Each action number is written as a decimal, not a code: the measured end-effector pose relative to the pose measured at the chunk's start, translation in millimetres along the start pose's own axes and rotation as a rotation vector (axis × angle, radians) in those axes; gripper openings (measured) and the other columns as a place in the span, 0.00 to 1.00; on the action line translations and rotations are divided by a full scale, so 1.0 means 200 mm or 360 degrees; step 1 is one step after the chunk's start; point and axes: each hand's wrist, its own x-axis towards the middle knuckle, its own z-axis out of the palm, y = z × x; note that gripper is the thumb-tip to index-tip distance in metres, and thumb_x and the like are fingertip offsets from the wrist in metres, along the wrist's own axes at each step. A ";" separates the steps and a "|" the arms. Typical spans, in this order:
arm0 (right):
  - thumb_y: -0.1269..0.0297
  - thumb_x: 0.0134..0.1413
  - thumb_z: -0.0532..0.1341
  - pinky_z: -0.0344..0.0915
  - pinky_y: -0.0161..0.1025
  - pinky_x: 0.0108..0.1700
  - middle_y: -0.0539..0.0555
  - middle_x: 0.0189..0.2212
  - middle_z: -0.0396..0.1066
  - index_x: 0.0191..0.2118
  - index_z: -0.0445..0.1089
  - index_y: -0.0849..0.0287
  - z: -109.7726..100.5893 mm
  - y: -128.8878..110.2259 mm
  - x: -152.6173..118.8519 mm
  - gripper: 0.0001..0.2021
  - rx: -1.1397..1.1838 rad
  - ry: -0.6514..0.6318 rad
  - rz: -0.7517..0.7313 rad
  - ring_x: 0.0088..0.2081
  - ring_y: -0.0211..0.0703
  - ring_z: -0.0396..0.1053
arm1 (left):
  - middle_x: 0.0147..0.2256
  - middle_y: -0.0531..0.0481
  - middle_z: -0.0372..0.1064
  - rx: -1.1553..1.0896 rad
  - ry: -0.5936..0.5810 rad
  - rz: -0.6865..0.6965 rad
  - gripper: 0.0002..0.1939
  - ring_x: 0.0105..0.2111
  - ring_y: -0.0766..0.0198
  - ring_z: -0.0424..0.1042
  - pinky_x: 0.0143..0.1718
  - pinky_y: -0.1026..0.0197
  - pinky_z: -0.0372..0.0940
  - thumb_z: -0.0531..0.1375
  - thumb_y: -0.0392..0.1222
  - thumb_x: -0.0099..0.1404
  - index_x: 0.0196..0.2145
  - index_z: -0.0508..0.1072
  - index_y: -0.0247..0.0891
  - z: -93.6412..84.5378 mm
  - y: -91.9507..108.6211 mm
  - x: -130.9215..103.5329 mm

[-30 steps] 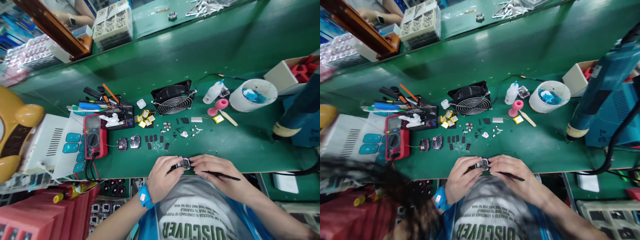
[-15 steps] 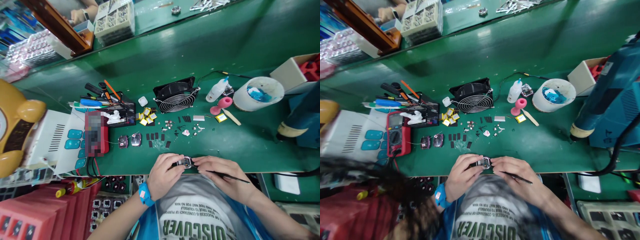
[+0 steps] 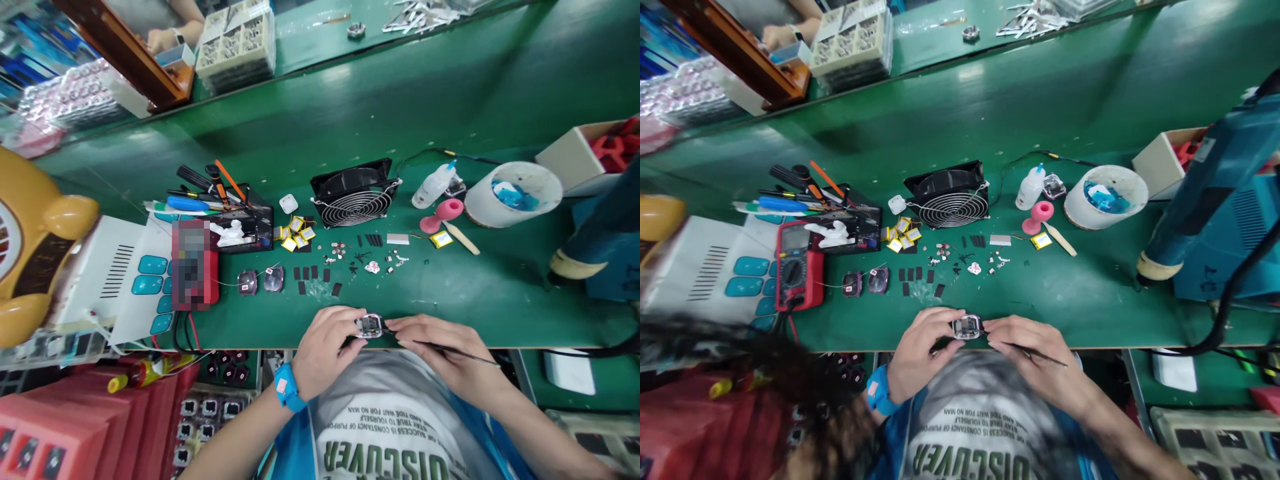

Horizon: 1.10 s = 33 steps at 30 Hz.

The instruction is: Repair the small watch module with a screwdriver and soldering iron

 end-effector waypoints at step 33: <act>0.54 0.96 0.60 0.90 0.36 0.43 0.54 0.42 0.96 0.49 0.85 0.48 0.25 0.00 0.03 0.19 0.0081 0.0151 -0.0129 0.37 0.47 0.92 | 0.50 0.50 0.99 0.0177 -0.0014 0.0033 0.08 0.51 0.50 0.97 0.54 0.43 0.92 0.71 0.37 0.87 0.46 0.84 0.49 -0.11 -0.02 0.03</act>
